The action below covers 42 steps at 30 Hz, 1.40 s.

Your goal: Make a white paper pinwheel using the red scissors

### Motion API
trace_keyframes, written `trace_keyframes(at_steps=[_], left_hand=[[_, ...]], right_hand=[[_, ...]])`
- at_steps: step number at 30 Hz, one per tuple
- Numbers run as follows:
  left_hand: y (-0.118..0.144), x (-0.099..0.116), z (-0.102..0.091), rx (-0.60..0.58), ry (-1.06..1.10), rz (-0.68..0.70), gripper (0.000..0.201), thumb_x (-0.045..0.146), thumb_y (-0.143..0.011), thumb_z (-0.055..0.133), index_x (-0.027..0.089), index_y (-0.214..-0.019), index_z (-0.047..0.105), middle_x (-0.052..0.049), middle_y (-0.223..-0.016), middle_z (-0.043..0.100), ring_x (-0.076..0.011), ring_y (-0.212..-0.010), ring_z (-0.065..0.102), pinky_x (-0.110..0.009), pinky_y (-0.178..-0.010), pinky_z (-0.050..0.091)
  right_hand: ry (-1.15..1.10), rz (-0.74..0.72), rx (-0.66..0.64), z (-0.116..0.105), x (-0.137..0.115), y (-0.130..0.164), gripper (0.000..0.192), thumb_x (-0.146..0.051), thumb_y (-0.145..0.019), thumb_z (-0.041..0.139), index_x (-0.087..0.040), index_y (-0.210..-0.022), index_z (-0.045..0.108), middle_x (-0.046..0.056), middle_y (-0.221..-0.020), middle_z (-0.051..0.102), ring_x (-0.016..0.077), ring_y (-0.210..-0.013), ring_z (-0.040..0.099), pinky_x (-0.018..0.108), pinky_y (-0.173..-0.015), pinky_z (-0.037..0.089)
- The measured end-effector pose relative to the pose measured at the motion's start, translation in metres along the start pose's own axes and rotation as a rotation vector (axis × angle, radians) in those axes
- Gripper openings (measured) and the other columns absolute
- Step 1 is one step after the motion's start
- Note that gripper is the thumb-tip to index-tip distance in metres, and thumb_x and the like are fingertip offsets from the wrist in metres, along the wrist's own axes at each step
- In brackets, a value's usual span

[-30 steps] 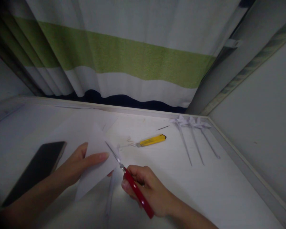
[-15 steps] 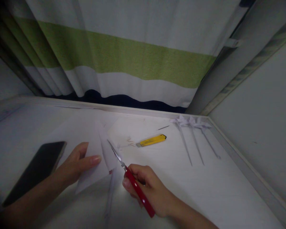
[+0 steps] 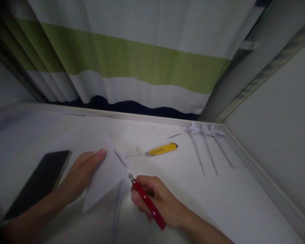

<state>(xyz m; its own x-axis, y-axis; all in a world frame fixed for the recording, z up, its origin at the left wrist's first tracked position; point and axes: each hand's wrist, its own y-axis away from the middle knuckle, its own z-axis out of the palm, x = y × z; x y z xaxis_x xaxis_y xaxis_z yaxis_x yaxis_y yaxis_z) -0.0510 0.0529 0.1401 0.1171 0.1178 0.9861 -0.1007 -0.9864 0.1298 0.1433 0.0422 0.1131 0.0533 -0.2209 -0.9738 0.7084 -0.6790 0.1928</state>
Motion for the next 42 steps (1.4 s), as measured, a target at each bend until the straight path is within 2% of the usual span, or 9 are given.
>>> trace_keyframes(at_steps=[6,19,25,29,38,42], left_hand=[[0.0006,-0.0043,-0.0017,-0.011,0.012,0.001,0.038,0.042,-0.075,0.046,0.016,-0.047,0.041,0.005,-0.043,0.036,-0.0072,-0.039,0.032,-0.018,-0.035,0.023],[0.0013,-0.0092,-0.0014,-0.086,0.068,0.036,0.042,0.045,-0.078,0.041,0.015,-0.049,0.042,0.005,-0.044,0.036,-0.0061,-0.038,0.031,-0.016,-0.033,0.022],[0.0009,-0.0083,-0.0008,-0.065,0.067,0.045,0.041,0.045,-0.077,0.042,0.016,-0.048,0.041,0.006,-0.044,0.036,-0.0063,-0.037,0.031,-0.016,-0.032,0.022],[0.0003,-0.0087,-0.0004,-0.055,0.035,0.042,0.041,0.046,-0.076,0.041,0.016,-0.048,0.041,0.005,-0.043,0.036,-0.0068,-0.037,0.031,-0.017,-0.031,0.022],[-0.0009,-0.0101,-0.0003,-0.049,0.026,0.061,0.042,0.046,-0.077,0.042,0.016,-0.047,0.039,0.006,-0.044,0.034,-0.0062,-0.038,0.030,-0.016,-0.032,0.022],[-0.0011,-0.0102,-0.0003,-0.038,0.034,0.034,0.041,0.047,-0.076,0.043,0.015,-0.050,0.044,0.004,-0.046,0.039,-0.0072,-0.039,0.034,-0.016,-0.033,0.025]], right_hand=[[-0.047,-0.013,-0.062,-0.0016,0.0002,-0.0005,0.044,-0.059,-0.070,0.046,-0.015,-0.070,0.041,-0.008,-0.050,0.035,0.0020,-0.036,0.029,0.015,-0.033,0.024],[-0.012,-0.010,-0.057,-0.0007,-0.0001,-0.0019,0.045,-0.061,-0.069,0.045,-0.016,-0.068,0.041,-0.006,-0.053,0.036,0.0024,-0.039,0.031,0.015,-0.035,0.025],[0.056,0.009,-0.005,0.0008,-0.0021,-0.0025,0.044,-0.059,-0.071,0.045,-0.015,-0.065,0.040,-0.006,-0.050,0.036,0.0022,-0.037,0.031,0.014,-0.034,0.025],[0.103,-0.029,0.005,0.0014,-0.0034,-0.0024,0.042,-0.056,-0.073,0.045,-0.015,-0.062,0.038,-0.007,-0.047,0.035,0.0023,-0.037,0.030,0.014,-0.034,0.023],[0.058,-0.024,0.010,0.0010,0.0032,-0.0035,0.039,-0.053,-0.074,0.045,-0.015,-0.065,0.039,-0.007,-0.048,0.035,0.0018,-0.036,0.030,0.014,-0.033,0.025],[0.031,-0.008,-0.014,0.0019,0.0017,-0.0033,0.042,-0.056,-0.072,0.045,-0.015,-0.067,0.040,-0.007,-0.051,0.035,0.0017,-0.038,0.031,0.014,-0.034,0.026]])
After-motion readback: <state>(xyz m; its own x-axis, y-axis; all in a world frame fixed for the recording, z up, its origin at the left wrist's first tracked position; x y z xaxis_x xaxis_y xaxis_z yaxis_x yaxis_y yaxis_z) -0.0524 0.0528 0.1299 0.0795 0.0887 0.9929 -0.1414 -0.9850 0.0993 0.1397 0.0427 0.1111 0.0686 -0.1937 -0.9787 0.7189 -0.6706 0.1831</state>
